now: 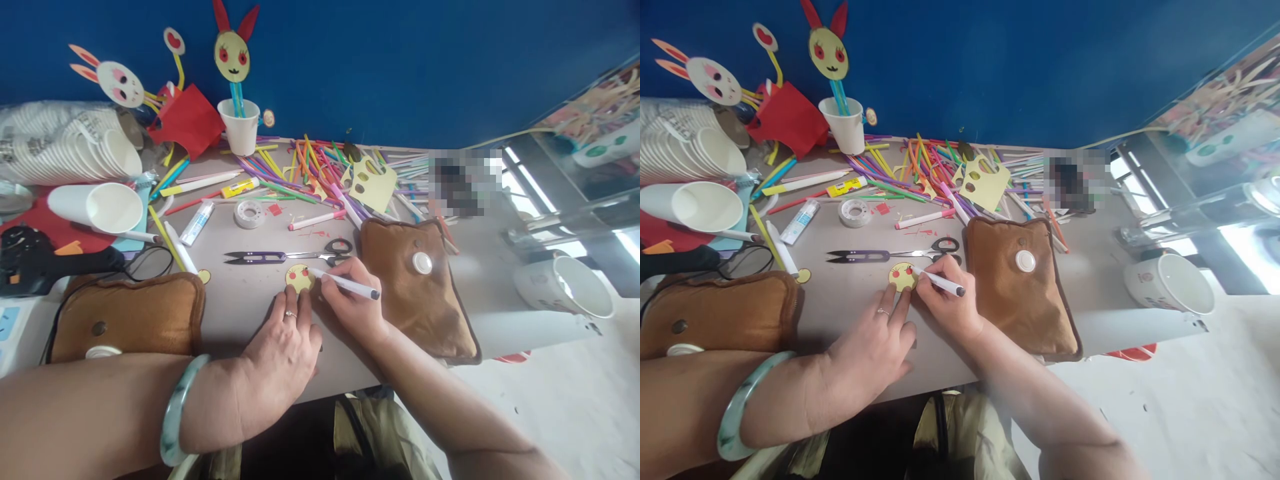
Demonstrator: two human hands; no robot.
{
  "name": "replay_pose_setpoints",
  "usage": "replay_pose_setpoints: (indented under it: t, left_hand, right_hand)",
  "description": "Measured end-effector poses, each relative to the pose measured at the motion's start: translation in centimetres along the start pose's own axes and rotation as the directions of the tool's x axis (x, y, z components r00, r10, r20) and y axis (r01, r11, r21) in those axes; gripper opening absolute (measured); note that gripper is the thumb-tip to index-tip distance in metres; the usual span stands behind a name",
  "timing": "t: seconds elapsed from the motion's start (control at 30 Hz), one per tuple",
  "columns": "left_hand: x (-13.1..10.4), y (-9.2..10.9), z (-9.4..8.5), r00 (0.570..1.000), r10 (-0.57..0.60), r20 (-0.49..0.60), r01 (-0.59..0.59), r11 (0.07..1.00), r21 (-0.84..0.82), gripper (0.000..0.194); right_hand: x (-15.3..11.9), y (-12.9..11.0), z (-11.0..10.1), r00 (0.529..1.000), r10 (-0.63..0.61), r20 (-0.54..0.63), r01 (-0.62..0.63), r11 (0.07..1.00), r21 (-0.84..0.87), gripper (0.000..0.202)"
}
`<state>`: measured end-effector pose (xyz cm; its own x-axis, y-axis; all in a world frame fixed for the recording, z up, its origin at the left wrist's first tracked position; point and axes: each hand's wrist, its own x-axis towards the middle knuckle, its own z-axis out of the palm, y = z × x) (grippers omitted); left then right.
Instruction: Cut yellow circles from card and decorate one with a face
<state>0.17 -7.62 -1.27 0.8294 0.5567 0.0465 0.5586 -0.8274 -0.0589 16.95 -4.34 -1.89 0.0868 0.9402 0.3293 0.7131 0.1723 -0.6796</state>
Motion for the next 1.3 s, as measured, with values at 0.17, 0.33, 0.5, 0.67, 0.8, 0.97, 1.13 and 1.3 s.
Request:
replay_pose_setpoints:
  t: [0.17, 0.33, 0.5, 0.67, 0.8, 0.97, 1.13, 1.3]
  left_hand:
    - [-0.08, 0.06, -0.14, 1.0, 0.004, -0.011, -0.004, 1.0, 0.015, 0.052]
    - [-0.32, 0.22, -0.11, 1.0, 0.003, -0.005, -0.002, 1.0, 0.017, 0.051]
    - [-0.15, 0.04, -0.07, 1.0, 0.003, -0.002, -0.003, 1.0, 0.018, 0.055]
    - [0.0, -0.04, 0.03, 1.0, -0.002, -0.004, 0.002, 1.0, 0.01, 0.057]
    - [-0.11, 0.11, 0.03, 1.0, -0.007, -0.007, 0.007, 1.0, 0.01, 0.054]
    - [-0.18, 0.15, -0.24, 1.0, -0.006, -0.013, 0.006, 1.0, 0.022, 0.051]
    - [0.04, -0.03, -0.33, 1.0, -0.012, -0.002, 0.013, 0.999, 0.031, 0.051]
    - [0.09, -0.06, -0.25, 1.0, -0.004, 0.002, 0.004, 1.0, 0.014, 0.049]
  right_hand:
    - [0.04, -0.06, 0.0, 1.0, -0.003, 0.002, 0.003, 1.0, 0.004, 0.013]
    - [0.16, -0.53, -0.16, 0.998, 0.028, -0.052, -0.029, 1.0, -0.003, 0.013]
    - [0.14, -0.53, -0.14, 0.999, 0.007, -0.042, -0.007, 1.0, -0.008, 0.014]
    - [0.07, -0.3, 0.0, 1.0, -0.017, -0.011, 0.017, 1.0, -0.013, 0.014]
    - [0.02, -0.22, 0.04, 1.0, -0.023, 0.007, 0.023, 1.0, 0.008, 0.014]
    - [0.05, -0.31, 0.05, 1.0, -0.015, 0.022, 0.015, 0.999, 0.03, 0.013]
    - [0.01, -0.27, 0.09, 0.999, 0.02, 0.034, -0.021, 1.0, 0.016, 0.013]
    - [-0.01, -0.09, 0.07, 0.999, 0.038, 0.013, -0.038, 0.999, 0.038, 0.01]
